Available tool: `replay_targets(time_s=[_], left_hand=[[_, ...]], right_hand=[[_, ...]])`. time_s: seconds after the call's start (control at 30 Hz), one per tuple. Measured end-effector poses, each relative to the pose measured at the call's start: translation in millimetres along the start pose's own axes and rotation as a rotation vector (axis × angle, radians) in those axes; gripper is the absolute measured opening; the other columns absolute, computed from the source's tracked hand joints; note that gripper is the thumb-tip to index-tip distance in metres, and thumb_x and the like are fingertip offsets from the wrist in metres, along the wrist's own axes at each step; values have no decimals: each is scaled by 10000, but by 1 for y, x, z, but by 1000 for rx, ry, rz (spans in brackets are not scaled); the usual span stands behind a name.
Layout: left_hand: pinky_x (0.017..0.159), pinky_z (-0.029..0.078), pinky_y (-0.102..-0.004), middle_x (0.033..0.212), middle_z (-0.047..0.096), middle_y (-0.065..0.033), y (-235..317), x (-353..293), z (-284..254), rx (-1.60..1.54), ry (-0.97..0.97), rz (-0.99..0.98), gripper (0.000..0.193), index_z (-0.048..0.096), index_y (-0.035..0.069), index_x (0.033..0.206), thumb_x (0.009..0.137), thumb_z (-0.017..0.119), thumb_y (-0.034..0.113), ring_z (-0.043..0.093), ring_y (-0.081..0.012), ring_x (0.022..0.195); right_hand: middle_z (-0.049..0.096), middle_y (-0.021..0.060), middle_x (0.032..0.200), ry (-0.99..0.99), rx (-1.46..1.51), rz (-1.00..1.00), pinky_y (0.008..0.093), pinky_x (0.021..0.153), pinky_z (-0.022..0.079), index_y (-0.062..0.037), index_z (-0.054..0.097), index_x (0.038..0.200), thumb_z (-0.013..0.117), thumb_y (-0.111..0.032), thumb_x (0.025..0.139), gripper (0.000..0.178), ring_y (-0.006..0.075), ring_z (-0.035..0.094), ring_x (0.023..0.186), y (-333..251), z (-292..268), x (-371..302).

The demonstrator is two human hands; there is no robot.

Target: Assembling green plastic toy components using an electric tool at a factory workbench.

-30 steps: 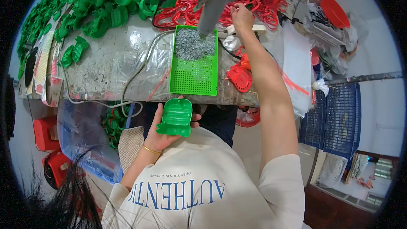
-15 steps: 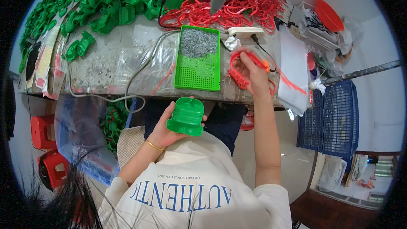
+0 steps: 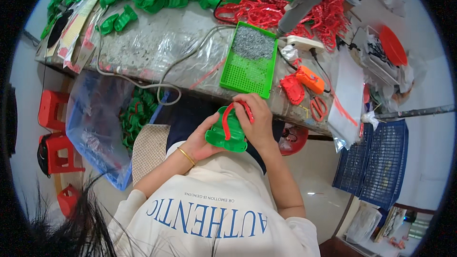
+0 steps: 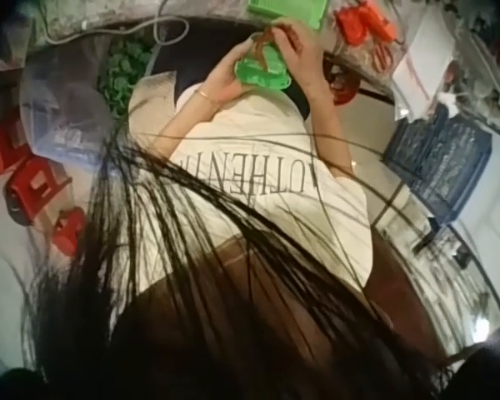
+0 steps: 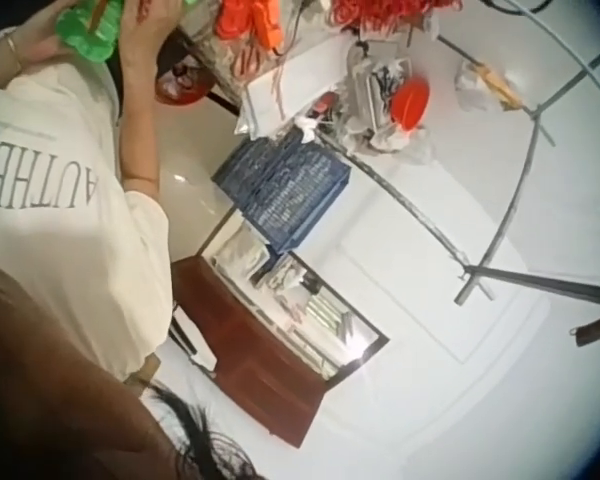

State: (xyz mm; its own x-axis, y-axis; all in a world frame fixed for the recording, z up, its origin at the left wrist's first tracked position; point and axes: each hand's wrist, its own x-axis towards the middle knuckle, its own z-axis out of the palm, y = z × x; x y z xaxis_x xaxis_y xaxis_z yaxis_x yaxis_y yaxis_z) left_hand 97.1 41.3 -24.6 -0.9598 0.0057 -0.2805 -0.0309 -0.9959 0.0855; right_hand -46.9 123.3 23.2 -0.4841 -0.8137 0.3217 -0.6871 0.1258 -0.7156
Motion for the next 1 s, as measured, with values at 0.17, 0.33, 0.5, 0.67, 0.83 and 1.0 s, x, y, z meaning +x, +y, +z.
replay_targets(time_s=[0.17,0.33,0.5,0.67,0.83,1.0], left_hand=[[996,397,-504,1267,538,-129,-3,-3,-5,-36,32,-7,515,447,107,1317,907,523,409,519,-348,1159],[994,401,-508,1252,548,-138,-11,-4,-10,-46,-11,-43,504,460,91,1299,903,531,394,533,-353,1139],[992,402,-516,1243,552,-148,-15,-7,-5,-1,1,-87,497,465,83,1290,905,528,390,537,-347,1136],[990,406,-509,1250,547,-145,-14,-8,-8,49,-46,-93,492,449,85,1303,913,522,375,539,-324,1138],[976,424,-479,1224,564,-102,-11,-4,-3,-9,-24,-76,459,466,115,1289,907,543,357,558,-270,1109],[962,442,-448,1181,579,-64,-5,-5,-2,115,25,-24,440,477,120,1269,881,597,289,578,-215,1075]], right_hand=[[599,125,915,-32,-94,-74,327,763,471,-16,605,955,596,-36,832,125,270,597,854,2,-5,-19],[590,124,948,-103,-142,-54,324,755,474,-14,600,974,597,-8,824,150,266,599,864,-3,-16,-34],[595,112,914,-88,-145,-46,364,734,473,-52,604,980,623,-31,799,183,291,595,832,-4,-22,-48],[597,105,909,-47,-155,-53,355,721,467,-52,600,973,627,-28,795,182,287,593,811,-14,-22,-49],[595,86,877,-36,-370,-120,361,680,447,-61,581,909,626,-56,795,123,278,589,791,-21,-27,-37],[598,91,903,-59,-414,-36,363,735,455,-55,587,916,629,-79,795,130,295,585,828,-28,-19,-34]])
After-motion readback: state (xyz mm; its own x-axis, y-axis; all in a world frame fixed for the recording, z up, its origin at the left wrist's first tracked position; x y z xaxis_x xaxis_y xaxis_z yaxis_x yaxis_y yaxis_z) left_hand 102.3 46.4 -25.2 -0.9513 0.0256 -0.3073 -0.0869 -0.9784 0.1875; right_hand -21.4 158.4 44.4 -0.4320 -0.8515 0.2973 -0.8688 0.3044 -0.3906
